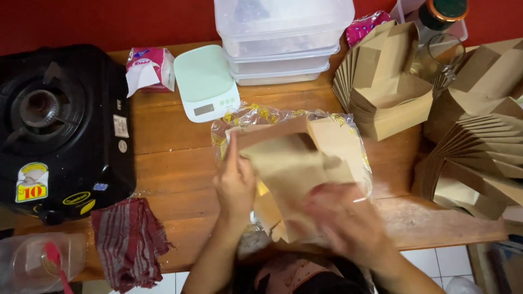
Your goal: Assembling cardboard food boxes by folding and tucking tabs on a wooden table in a kitchen prep area.
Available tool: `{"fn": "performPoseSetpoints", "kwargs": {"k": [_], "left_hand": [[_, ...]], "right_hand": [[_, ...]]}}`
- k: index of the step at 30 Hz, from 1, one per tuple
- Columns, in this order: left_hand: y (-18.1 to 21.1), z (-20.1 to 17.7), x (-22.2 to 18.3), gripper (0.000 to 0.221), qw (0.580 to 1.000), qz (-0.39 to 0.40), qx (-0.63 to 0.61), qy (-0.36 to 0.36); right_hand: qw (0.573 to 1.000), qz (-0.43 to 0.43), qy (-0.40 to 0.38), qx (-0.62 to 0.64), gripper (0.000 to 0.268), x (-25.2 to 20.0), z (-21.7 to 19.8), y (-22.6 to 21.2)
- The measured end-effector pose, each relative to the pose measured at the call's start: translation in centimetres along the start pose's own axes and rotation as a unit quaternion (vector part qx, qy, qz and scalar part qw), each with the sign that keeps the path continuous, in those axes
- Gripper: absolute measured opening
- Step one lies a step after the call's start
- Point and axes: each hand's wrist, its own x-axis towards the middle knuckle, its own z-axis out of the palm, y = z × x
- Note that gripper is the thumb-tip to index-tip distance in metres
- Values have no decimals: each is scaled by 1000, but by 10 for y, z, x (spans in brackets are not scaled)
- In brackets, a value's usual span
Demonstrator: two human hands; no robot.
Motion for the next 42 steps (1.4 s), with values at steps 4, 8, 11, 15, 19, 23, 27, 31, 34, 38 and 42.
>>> {"fn": "performPoseSetpoints", "kwargs": {"k": [4,8,11,15,19,23,27,31,34,38,42], "left_hand": [[5,-11,17,49,993,-73,-73,48],[20,-11,18,42,977,-106,-170,68],[34,-7,17,40,952,-125,-274,53],[43,-3,16,43,914,-110,-391,-3],[37,-4,19,56,918,-53,-389,-59],[17,6,16,64,908,-170,-346,-164],[10,10,13,46,880,-249,-355,-194],[31,-4,22,49,873,-182,-411,-192],[24,-8,17,40,908,24,-391,-151],[2,-4,-1,50,954,164,-227,-103],[16,-6,-5,71,988,15,-143,-52]], "right_hand": [[968,99,155,-173,23,-15,2,52],[964,247,97,-14,52,-19,7,69],[956,280,87,8,46,-30,22,79],[941,327,76,-52,38,-38,41,103],[879,442,124,130,24,-72,56,149],[872,433,145,178,26,-50,46,137],[900,391,124,147,33,-50,44,137],[949,221,141,177,54,-33,20,123],[950,161,142,227,54,-34,7,114],[981,123,92,115,46,-47,-1,114],[971,221,68,58,53,-48,1,108]]}}
